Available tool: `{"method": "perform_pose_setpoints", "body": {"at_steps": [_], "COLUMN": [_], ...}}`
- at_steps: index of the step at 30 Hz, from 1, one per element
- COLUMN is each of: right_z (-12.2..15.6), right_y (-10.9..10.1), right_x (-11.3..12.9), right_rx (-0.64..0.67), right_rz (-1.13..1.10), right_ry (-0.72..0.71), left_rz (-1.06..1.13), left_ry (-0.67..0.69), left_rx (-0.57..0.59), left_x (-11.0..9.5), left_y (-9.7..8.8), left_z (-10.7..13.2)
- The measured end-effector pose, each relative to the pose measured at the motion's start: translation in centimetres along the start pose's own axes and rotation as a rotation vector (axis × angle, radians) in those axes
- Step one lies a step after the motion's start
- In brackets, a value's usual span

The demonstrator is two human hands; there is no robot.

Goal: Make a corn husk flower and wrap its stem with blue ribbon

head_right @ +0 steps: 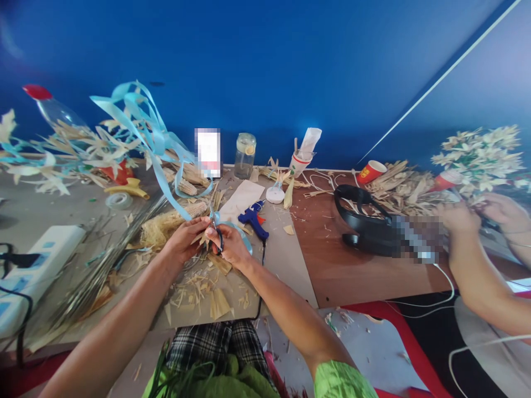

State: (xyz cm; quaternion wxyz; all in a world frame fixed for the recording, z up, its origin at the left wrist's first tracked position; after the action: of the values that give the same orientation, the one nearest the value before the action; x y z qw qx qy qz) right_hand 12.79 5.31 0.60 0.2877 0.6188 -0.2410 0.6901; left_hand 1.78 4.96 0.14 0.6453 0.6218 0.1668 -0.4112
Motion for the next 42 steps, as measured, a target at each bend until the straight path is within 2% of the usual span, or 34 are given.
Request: {"method": "perform_pose_setpoints", "body": {"at_steps": [6,13,16,28,32,34,38,42], "right_z": [-0.25,0.03,0.11,-0.05,-0.11,-0.13,-0.03,0.11], "right_y": [0.01,0.0,-0.16,-0.11,-0.07,-0.04,0.05,-0.13], "right_x": [-0.54,0.06,0.13,-0.4,-0.54,-0.49,0.0,0.21], "right_rx": [-0.057,0.073,0.066,-0.023,-0.05,-0.035,0.046,0.045], "right_rz": [0.017,0.007,0.005,0.001,-0.009,-0.011,0.003,0.002], "right_ry": [-0.021,-0.078,-0.072,-0.008,-0.013,-0.03,-0.074,-0.063], "left_rz": [0.036,-0.059,-0.046,-0.007,-0.004,-0.012,-0.065,-0.05], "left_ry": [0.026,-0.016,-0.032,-0.017,0.002,-0.003,-0.041,-0.024], "left_rx": [-0.034,0.078,0.085,0.044,-0.012,-0.002,0.089,0.038], "left_x": [0.02,0.18,0.25,0.21,0.07,0.09,0.3,0.29], "left_y": [-0.45,0.02,0.05,0.03,-0.04,0.0,0.17,-0.21], "left_z": [-0.12,0.07,0.02,-0.05,0.01,0.04,0.03,0.0]}}
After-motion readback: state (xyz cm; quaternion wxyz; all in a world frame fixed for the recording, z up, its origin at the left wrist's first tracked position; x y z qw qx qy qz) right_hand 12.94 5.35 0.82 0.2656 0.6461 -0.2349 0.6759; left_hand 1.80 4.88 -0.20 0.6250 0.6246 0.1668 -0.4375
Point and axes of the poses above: each hand's wrist, its own z-axis away from the middle knuckle, its own y-axis out of the palm, x = y × z, the point moved 4 cm from there along -z, towards the middle knuckle, and after that the axes turned 15 degrees about x, right-handed, at the moved point
